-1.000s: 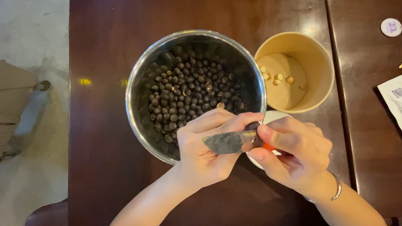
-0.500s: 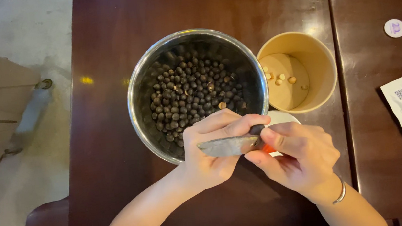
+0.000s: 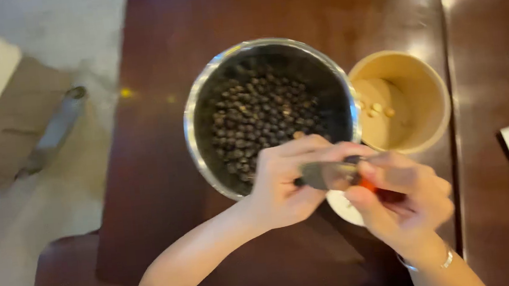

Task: The person peels lotus seeds, taking them one at a time from a metal bowl, cutting the shells open with a knife, and placing the peeled seeds into a container.

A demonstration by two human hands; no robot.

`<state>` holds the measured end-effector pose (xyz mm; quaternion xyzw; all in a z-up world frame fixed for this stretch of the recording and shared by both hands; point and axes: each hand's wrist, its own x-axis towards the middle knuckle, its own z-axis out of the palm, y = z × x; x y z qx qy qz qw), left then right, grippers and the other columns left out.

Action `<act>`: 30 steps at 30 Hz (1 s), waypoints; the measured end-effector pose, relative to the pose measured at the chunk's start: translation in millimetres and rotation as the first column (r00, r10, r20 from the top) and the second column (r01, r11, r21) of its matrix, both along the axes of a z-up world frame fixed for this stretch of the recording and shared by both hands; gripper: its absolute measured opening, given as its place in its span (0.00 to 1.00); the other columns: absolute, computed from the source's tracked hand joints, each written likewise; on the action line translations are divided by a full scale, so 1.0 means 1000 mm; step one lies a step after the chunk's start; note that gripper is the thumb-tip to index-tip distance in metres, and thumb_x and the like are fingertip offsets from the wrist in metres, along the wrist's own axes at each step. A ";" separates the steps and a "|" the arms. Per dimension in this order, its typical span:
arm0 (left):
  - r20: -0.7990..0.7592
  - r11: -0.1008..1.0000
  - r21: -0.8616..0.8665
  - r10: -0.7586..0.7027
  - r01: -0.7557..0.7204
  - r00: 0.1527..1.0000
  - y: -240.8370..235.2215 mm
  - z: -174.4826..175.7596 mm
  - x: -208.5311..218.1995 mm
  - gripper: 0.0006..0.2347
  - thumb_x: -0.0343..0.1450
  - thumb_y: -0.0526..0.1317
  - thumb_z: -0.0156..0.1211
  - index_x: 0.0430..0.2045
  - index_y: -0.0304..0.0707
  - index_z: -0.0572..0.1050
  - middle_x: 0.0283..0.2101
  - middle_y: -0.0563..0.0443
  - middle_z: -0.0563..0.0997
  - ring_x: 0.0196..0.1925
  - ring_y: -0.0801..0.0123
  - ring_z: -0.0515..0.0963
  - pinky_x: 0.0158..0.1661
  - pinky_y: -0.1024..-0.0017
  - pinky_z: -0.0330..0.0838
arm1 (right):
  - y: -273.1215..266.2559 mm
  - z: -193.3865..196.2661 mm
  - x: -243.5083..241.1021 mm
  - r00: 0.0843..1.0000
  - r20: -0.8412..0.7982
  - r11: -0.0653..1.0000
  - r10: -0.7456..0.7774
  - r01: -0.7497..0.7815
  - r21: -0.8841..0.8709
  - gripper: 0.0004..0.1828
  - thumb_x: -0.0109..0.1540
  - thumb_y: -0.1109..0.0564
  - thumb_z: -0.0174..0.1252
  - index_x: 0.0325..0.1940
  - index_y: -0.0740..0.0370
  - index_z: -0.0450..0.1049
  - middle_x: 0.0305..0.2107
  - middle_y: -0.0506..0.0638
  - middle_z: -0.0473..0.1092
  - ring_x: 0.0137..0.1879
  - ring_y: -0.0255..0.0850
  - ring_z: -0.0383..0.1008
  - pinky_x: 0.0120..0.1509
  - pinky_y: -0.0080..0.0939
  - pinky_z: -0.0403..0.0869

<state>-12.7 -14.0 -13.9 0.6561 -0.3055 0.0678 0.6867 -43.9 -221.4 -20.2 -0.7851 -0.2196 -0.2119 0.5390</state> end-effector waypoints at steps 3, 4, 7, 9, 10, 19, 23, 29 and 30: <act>-0.131 0.996 -0.053 -0.083 0.076 0.988 0.005 0.002 0.002 0.16 0.73 0.30 0.64 0.56 0.45 0.76 0.41 0.53 0.83 0.42 0.75 0.85 0.45 0.80 0.80 | -0.004 -0.007 -0.004 0.996 -0.084 0.988 0.033 -0.019 0.156 0.18 0.63 0.59 0.69 0.52 0.67 0.70 0.40 0.58 0.76 0.40 0.36 0.80 0.45 0.30 0.79; -0.182 0.995 -0.079 -0.082 0.068 0.980 0.002 0.001 0.002 0.16 0.73 0.31 0.65 0.56 0.46 0.77 0.42 0.53 0.84 0.42 0.76 0.85 0.44 0.80 0.81 | -0.006 -0.010 -0.007 0.991 -0.116 0.975 0.063 -0.037 0.219 0.18 0.64 0.59 0.68 0.53 0.66 0.70 0.40 0.57 0.76 0.43 0.36 0.81 0.48 0.30 0.80; -0.212 0.989 -0.139 -0.071 0.042 0.975 0.001 -0.004 0.003 0.12 0.76 0.32 0.67 0.52 0.46 0.79 0.41 0.53 0.84 0.40 0.80 0.84 0.39 0.82 0.79 | -0.004 -0.022 -0.004 0.994 -0.080 0.970 0.069 -0.048 0.238 0.17 0.69 0.60 0.70 0.53 0.67 0.68 0.42 0.57 0.76 0.46 0.37 0.82 0.54 0.32 0.81; -0.193 0.991 -0.130 -0.036 0.011 0.981 0.000 -0.005 0.002 0.10 0.76 0.32 0.67 0.50 0.46 0.81 0.39 0.54 0.84 0.38 0.81 0.84 0.38 0.83 0.78 | 0.000 -0.018 -0.003 0.997 -0.067 0.978 0.035 -0.020 0.208 0.21 0.69 0.60 0.71 0.56 0.68 0.66 0.43 0.57 0.75 0.46 0.37 0.81 0.55 0.32 0.81; -0.187 0.995 -0.102 -0.008 -0.012 0.982 -0.002 -0.005 0.000 0.10 0.76 0.32 0.66 0.49 0.46 0.81 0.39 0.54 0.84 0.37 0.80 0.84 0.37 0.83 0.79 | 0.002 -0.013 -0.007 0.996 -0.084 0.985 -0.011 0.026 0.173 0.22 0.67 0.59 0.70 0.56 0.69 0.65 0.44 0.58 0.74 0.46 0.37 0.81 0.54 0.33 0.80; 0.090 0.978 -0.054 0.207 -0.203 0.974 -0.005 0.009 -0.001 0.12 0.69 0.25 0.63 0.42 0.43 0.79 0.42 0.52 0.84 0.36 0.70 0.83 0.39 0.76 0.79 | 0.005 -0.008 0.000 0.975 -0.100 0.980 -0.197 0.197 -0.010 0.19 0.58 0.62 0.66 0.47 0.77 0.70 0.32 0.64 0.75 0.39 0.41 0.77 0.45 0.36 0.76; 0.182 0.977 -0.028 0.212 -0.210 0.960 -0.005 0.010 0.002 0.13 0.66 0.22 0.59 0.37 0.42 0.75 0.44 0.50 0.84 0.36 0.68 0.82 0.38 0.75 0.79 | 0.003 -0.013 0.002 0.999 0.000 0.995 -0.043 0.043 0.086 0.18 0.68 0.57 0.69 0.53 0.72 0.71 0.37 0.60 0.77 0.43 0.36 0.81 0.53 0.32 0.79; 0.088 0.985 0.042 0.163 -0.167 0.983 0.000 0.001 -0.001 0.18 0.70 0.22 0.59 0.50 0.48 0.78 0.35 0.54 0.80 0.37 0.72 0.82 0.40 0.76 0.80 | 0.007 -0.005 0.005 0.992 -0.127 0.979 0.004 0.022 0.200 0.26 0.62 0.55 0.69 0.54 0.72 0.65 0.39 0.61 0.74 0.41 0.36 0.80 0.48 0.32 0.79; 0.088 0.985 0.050 0.159 -0.164 0.983 0.001 -0.001 0.000 0.19 0.71 0.22 0.59 0.50 0.48 0.79 0.35 0.54 0.80 0.37 0.72 0.82 0.40 0.76 0.80 | 0.004 -0.008 0.003 0.992 -0.123 0.981 -0.003 0.026 0.190 0.25 0.62 0.56 0.69 0.53 0.72 0.65 0.40 0.61 0.74 0.42 0.37 0.80 0.49 0.33 0.79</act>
